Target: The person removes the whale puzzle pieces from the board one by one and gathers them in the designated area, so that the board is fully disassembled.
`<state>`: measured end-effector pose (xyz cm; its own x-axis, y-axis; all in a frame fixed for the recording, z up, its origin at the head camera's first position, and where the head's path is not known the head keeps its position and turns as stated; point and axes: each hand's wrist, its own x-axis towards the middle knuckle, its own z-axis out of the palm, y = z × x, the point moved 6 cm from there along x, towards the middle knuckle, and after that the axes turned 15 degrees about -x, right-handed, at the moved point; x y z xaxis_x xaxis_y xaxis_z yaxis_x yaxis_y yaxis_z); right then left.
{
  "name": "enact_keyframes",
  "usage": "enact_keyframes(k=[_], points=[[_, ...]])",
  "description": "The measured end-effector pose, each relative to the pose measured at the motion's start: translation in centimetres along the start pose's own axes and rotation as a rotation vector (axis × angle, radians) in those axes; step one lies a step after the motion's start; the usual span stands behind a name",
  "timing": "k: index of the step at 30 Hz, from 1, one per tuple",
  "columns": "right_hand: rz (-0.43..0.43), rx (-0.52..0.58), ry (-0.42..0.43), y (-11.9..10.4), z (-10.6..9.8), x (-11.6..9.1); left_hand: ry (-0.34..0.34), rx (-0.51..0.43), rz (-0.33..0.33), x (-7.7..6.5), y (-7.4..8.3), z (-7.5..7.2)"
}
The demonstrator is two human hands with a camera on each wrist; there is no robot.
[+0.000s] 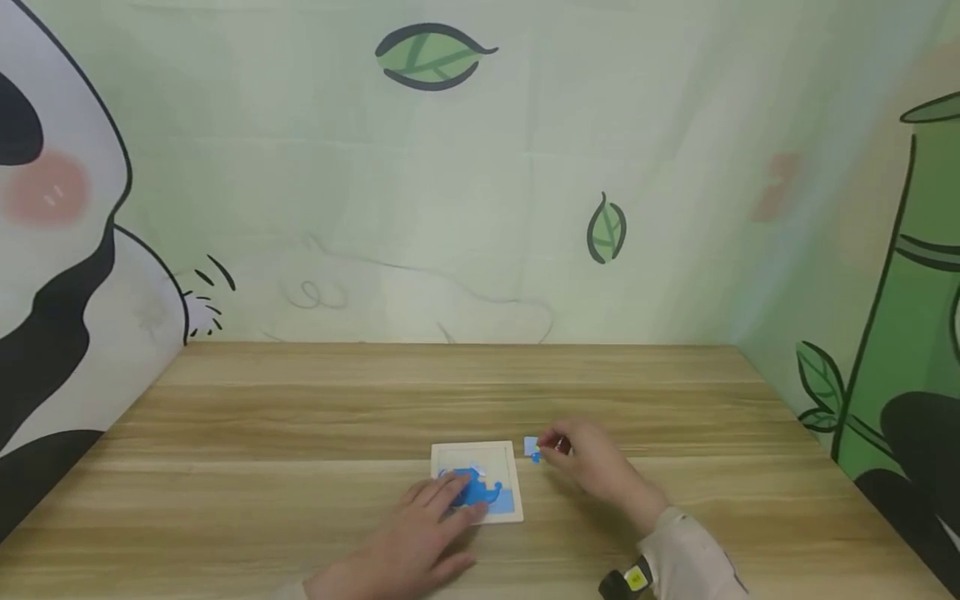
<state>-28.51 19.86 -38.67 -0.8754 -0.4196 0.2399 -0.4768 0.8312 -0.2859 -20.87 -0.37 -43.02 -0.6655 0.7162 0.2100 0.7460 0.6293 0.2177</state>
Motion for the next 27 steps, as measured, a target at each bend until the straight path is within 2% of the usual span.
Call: enact_keyframes(k=[6,10,16,22,27], points=[[-0.038,0.053,0.005,-1.1,1.0,0.4,0.018,0.018,0.009,-0.1,-0.1,-0.1],[-0.058,0.087,-0.014,-1.8,1.7,0.8,0.001,0.019,-0.004,-0.2,-0.2,-0.1],[-0.070,0.082,-0.023,-3.1,2.2,1.3,-0.025,0.034,-0.017,-0.4,-0.2,-0.2],[-0.055,0.064,-0.051,-4.2,2.4,1.8,-0.080,0.021,-0.050,-0.6,-0.2,0.1],[-0.069,0.103,-0.095,-4.9,3.1,2.1,-0.131,0.021,-0.083,-0.7,-0.2,0.3]])
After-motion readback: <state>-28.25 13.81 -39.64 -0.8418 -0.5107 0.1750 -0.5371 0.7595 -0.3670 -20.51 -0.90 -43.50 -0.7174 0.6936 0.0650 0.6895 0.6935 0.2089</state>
